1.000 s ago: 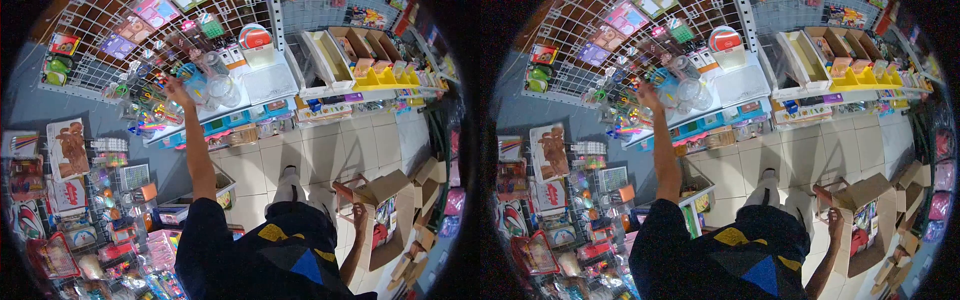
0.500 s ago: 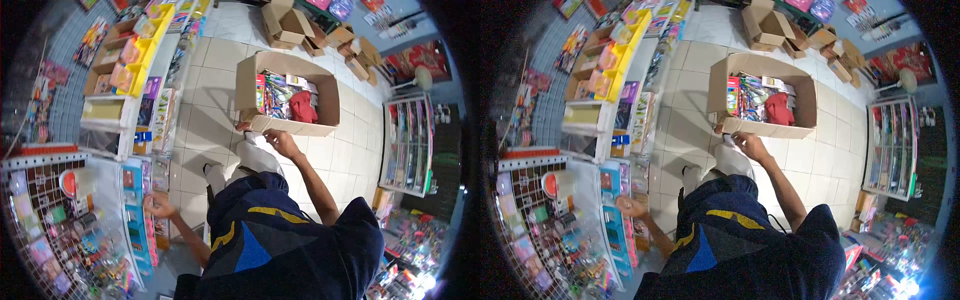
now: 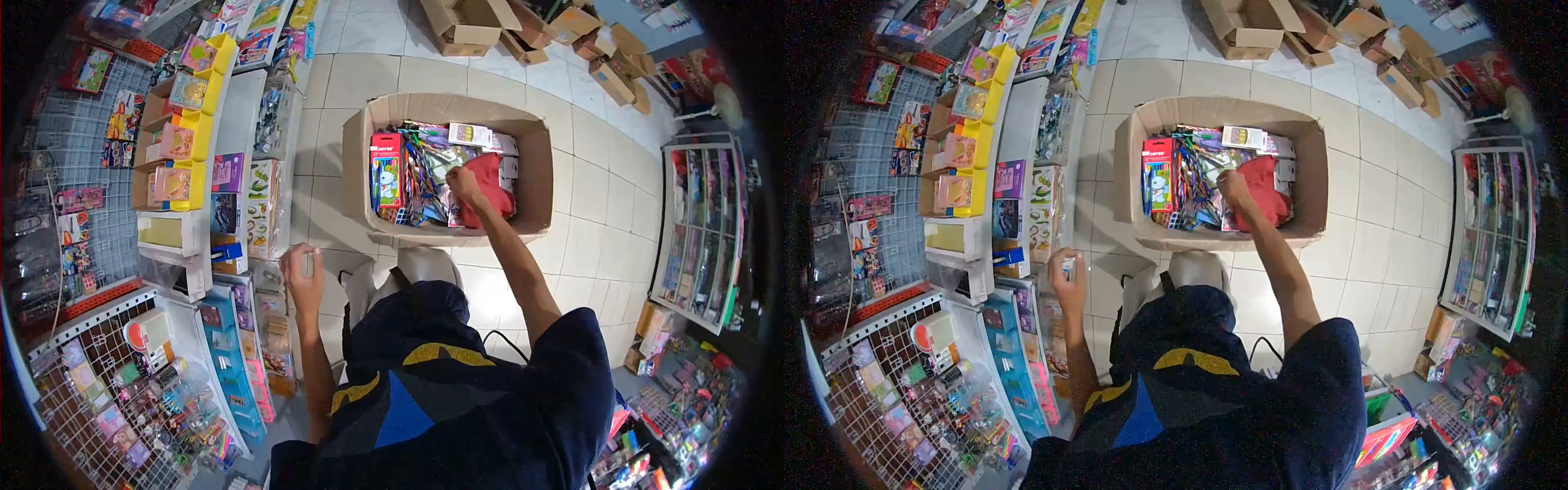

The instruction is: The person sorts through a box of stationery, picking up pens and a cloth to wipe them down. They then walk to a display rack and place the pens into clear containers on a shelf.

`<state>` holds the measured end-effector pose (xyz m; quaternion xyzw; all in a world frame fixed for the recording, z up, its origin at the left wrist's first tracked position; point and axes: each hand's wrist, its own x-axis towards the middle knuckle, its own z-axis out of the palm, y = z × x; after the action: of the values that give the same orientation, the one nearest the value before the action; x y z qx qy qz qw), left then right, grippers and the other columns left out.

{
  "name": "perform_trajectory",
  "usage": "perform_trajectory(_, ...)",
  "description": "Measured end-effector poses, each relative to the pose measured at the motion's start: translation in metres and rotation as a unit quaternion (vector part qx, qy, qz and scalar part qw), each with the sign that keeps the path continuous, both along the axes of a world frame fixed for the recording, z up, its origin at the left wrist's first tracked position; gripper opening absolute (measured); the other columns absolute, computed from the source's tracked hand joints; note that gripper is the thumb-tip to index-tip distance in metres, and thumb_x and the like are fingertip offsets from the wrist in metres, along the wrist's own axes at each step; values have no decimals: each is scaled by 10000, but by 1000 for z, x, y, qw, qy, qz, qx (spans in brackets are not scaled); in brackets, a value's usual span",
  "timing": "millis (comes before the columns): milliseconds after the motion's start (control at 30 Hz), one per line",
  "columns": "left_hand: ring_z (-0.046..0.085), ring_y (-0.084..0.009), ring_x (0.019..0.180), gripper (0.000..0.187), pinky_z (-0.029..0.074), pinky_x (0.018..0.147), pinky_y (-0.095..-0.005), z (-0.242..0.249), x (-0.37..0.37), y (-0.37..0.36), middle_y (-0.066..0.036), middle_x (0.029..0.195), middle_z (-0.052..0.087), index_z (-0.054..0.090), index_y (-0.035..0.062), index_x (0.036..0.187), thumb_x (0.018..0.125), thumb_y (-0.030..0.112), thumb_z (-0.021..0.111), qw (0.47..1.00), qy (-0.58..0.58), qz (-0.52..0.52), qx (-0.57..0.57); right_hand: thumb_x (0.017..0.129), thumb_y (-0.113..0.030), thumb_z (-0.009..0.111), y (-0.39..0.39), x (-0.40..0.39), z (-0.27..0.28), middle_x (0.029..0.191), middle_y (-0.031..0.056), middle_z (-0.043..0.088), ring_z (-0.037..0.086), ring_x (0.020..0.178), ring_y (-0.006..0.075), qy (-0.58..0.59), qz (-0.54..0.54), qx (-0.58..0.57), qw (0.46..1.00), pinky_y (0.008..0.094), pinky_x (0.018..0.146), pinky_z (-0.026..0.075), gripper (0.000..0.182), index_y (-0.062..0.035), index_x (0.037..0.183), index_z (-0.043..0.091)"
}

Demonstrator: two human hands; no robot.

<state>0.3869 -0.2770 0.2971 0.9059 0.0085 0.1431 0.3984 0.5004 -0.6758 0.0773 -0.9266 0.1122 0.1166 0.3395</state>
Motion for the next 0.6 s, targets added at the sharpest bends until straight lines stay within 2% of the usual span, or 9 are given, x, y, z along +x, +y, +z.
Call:
perform_trajectory(67,546,-298,866,143,384,841,-401,6,-3,-18,-105,888,591,561,37,896,805,92,657,998,27,-22,52,751,-121,569,3,24,-25,862,258,640,645,815,373,-1,39,-6,999,414,725,515,227,10,904,672)
perform_trajectory(100,551,-296,866,136,382,846,-405,2,-9,-23,-111,890,593,570,41,889,806,104,656,998,47,-8,33,744,-121,565,7,34,-35,873,270,633,636,835,392,-2,60,-10,998,424,743,514,241,15,915,668)
perform_trajectory(200,554,-292,862,128,384,842,-399,-12,-35,-22,-108,885,595,573,43,887,803,94,655,994,85,-2,63,740,-119,573,26,57,-53,874,275,631,630,855,396,-40,24,12,999,434,768,508,256,15,941,656)
perform_trajectory(233,557,-280,854,123,387,832,-390,-11,-46,-24,-91,872,596,573,49,881,802,83,660,993,98,26,63,733,-125,596,31,63,-58,869,276,630,622,868,406,-9,29,-8,1000,448,781,499,255,15,939,648)
perform_trajectory(333,555,-259,851,125,391,819,-385,0,-71,-30,-71,858,596,569,58,889,809,80,663,983,120,95,104,728,-143,627,43,75,-69,874,271,633,614,876,420,-6,-45,-20,999,451,781,499,248,17,916,648)
perform_trajectory(367,546,-244,864,133,390,824,-387,-1,-78,-26,-60,861,595,565,64,906,820,90,663,985,97,84,113,739,-182,649,44,75,-64,887,262,638,614,891,418,12,-39,-10,999,451,783,499,267,10,926,650)
perform_trajectory(467,541,-238,871,144,390,829,-387,-1,-95,-25,-59,863,595,562,63,916,819,90,665,967,176,154,101,749,-248,681,49,77,-58,922,253,640,613,910,416,76,-26,-21,997,454,787,498,318,8,935,649)
perform_trajectory(500,542,-233,875,148,388,833,-387,0,-97,-29,-57,866,597,564,60,915,816,94,668,964,185,166,91,731,-332,717,48,79,-63,955,246,639,617,918,407,110,-23,-26,993,451,786,500,397,-2,939,651)
perform_trajectory(600,544,-227,879,142,387,836,-390,-3,-98,-33,-53,865,597,566,57,915,819,96,663,963,195,157,96,707,-352,733,48,83,-79,980,250,633,615,925,408,130,-49,-13,990,445,781,504,430,-12,957,650)
